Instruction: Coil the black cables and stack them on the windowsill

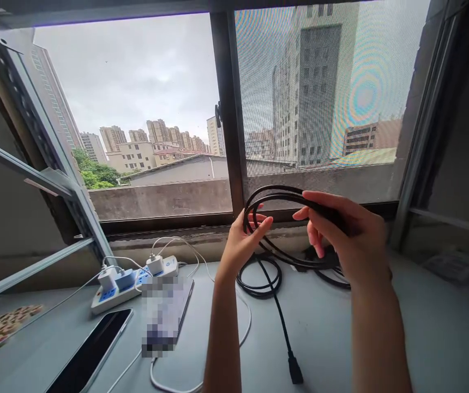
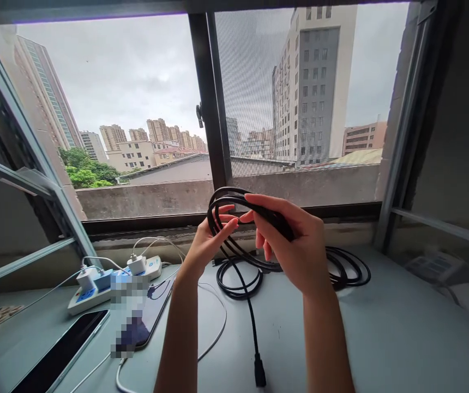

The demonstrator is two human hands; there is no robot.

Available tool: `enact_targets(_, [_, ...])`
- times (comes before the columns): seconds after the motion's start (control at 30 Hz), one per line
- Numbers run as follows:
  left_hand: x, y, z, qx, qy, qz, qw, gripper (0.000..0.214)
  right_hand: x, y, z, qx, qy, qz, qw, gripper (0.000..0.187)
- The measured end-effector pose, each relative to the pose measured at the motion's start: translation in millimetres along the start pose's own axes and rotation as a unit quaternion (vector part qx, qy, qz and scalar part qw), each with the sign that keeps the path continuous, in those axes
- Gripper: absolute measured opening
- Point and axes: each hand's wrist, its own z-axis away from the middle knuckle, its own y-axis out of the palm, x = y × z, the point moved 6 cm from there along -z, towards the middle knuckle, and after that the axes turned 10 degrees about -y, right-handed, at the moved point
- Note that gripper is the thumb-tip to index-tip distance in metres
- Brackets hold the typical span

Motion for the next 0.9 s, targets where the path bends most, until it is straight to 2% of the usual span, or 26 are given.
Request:
enact_targets(0.1, [-4, 7.6, 3, 0.054, -0.015, 0.074, 0.996, 0.037, 1, 3, -1, -0.004, -0.012, -0.019, 1.0, 0.019])
enact_targets(0.17, [-9, 7.3, 5, 0.057, -0.013, 0.109, 0.992, 0.037, -4, 2, -3, -0.005, -0.024, -0.015, 1.0, 0.026])
enact_targets(0.23, [-10, 3.8, 6, 0.039, -0.019, 0.139, 0.989, 0.046, -14, -2, -5, 0.0, -0.016, 0.021, 1.0, 0.04])
enact_targets(0.33, [-5, -4.4, 5, -0.017, -0.04, 0.149, 0.988, 0.051, -31, -10, -6, 0.036, 0.024, 0.127, 0.991, 0.053])
enact_targets(0.47, [-1, -11.1, 4, -0.101, -0.045, 0.07, 0.991, 0.043, -38, -12, -5, 0.096, 0.027, 0.223, 0.97, 0.062])
enact_targets(0.57, [-11, -5.7, 9, -0.138, 0.001, -0.039, 0.99, 0.036, -39, -2, -3, 0.148, 0.039, 0.229, 0.961, 0.057])
enact_targets(0.7, [-26, 6.3, 18, -0.161, 0.057, -0.109, 0.979, 0.043, -37, 15, 3, 0.211, 0.085, 0.145, 0.963, 0.039])
enact_targets(0.8, [-22, 14.0, 15, -0.129, 0.04, -0.079, 0.988, 0.041, -32, 16, 4, 0.216, 0.099, 0.118, 0.964, 0.038])
enact_targets(0.9, [-3, 21.4, 6, -0.075, -0.022, -0.018, 0.997, 0.031, -26, 7, 3, 0.183, 0.098, 0.141, 0.968, 0.035])
